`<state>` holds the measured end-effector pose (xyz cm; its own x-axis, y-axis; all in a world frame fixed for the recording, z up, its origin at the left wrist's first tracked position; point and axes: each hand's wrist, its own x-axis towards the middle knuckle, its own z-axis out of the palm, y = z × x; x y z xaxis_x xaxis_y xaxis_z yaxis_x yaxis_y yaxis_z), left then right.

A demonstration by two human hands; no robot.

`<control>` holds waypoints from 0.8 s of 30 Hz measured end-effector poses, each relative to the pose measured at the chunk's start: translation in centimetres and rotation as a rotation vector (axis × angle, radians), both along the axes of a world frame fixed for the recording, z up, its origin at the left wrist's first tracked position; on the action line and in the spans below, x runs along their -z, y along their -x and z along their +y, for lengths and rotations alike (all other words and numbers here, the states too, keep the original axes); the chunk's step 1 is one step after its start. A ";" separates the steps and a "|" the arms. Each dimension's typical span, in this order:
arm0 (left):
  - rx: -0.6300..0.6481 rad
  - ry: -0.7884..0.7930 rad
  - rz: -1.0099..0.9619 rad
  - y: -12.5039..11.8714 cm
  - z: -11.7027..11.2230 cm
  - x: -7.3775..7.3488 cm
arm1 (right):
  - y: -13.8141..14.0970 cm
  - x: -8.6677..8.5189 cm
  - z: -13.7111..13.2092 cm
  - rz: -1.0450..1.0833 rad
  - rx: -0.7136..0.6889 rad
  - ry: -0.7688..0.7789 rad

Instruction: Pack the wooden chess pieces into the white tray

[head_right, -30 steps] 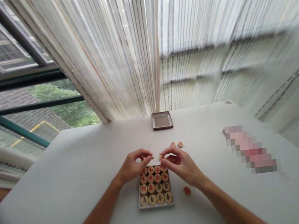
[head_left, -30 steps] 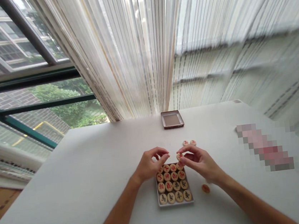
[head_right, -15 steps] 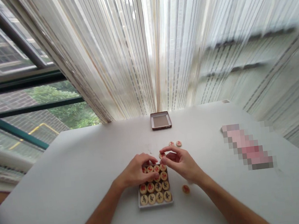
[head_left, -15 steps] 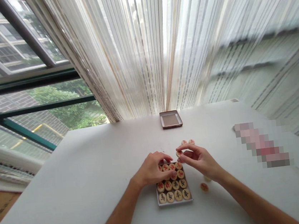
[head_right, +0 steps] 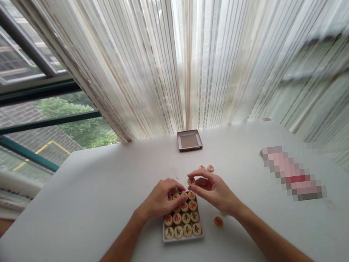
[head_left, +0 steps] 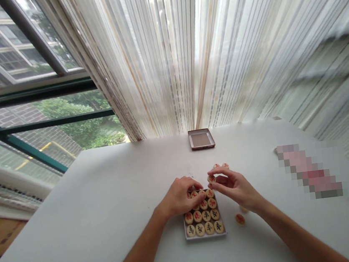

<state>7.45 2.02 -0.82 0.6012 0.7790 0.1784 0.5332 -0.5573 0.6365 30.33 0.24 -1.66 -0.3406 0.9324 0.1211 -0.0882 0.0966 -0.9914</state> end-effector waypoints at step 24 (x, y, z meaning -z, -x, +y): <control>-0.247 0.018 0.089 -2.4 -0.9 0.4 | -0.5 0.6 0.5 -0.090 0.092 -0.081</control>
<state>9.84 1.09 -1.22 0.4049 0.9067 0.1181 0.7061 -0.3921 0.5896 30.80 0.75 -2.25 -0.2669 0.9486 0.1701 0.0131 0.1801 -0.9836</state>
